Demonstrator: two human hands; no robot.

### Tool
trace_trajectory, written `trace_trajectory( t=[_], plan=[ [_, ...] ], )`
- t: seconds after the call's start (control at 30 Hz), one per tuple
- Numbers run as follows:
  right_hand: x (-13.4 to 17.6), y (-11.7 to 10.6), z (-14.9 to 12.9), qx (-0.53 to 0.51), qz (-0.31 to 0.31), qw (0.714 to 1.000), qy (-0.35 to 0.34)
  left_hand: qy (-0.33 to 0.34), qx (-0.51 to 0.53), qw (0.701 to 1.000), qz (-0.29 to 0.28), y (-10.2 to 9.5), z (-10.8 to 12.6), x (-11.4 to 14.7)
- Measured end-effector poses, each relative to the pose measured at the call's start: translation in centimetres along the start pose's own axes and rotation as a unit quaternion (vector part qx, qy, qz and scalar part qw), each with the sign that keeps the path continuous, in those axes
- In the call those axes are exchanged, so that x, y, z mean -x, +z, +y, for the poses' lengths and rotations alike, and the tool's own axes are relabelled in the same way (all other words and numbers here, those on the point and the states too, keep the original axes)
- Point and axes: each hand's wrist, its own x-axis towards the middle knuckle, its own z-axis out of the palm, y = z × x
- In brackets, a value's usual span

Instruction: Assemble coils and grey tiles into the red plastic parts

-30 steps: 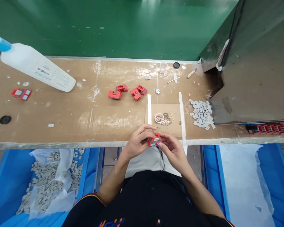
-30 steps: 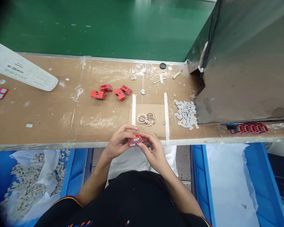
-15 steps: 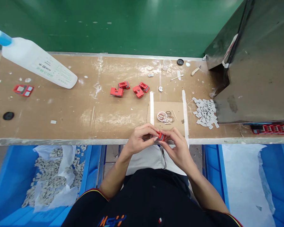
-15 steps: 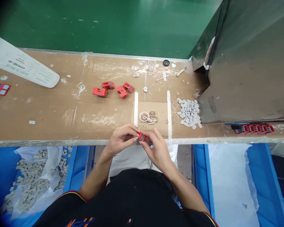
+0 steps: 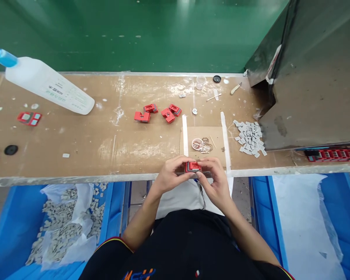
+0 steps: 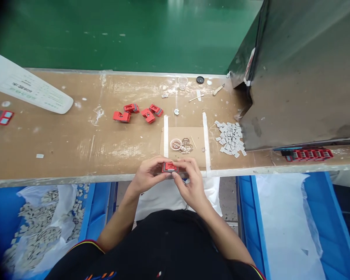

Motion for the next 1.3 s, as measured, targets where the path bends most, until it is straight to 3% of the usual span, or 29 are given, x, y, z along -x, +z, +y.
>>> trace_trajectory(
  t=[0.13,0.37,0.57,0.73,0.87,1.1,1.2,1.3],
  plan=[
    [-0.7,-0.7,-0.9,0.079,-0.041,0.994,-0.059,0.027,-0.04,0.999,-0.006,-0.2,0.3,-0.2],
    [-1.5,-1.6,-0.7,0.117,-0.109,0.984,-0.08,0.064,-0.108,0.991,-0.038,-0.5,0.3,-0.2],
    [-1.4,-1.3,0.2,0.092,-0.103,0.987,-0.076,0.145,-0.197,0.969,-0.037,-0.2,0.0,0.0],
    [-0.5,-2.3,-0.1,0.077,-0.108,0.988,-0.082,0.196,-0.208,0.958,-0.025,0.5,0.0,0.2],
    [0.9,-4.4,-1.1,0.036,-0.124,0.991,-0.047,0.147,-0.17,0.974,-0.036,1.6,1.4,0.5],
    [3.9,-6.8,-1.9,-0.142,-0.156,0.972,0.103,0.016,-0.021,0.998,-0.063,4.3,3.4,2.3],
    [5.1,-7.0,-2.0,-0.147,-0.151,0.971,0.109,0.014,-0.04,0.998,-0.044,5.3,4.0,3.6],
    [6.3,-7.2,-2.5,-0.102,-0.14,0.982,0.069,0.031,-0.074,0.996,-0.023,6.3,4.7,5.0]
  ],
)
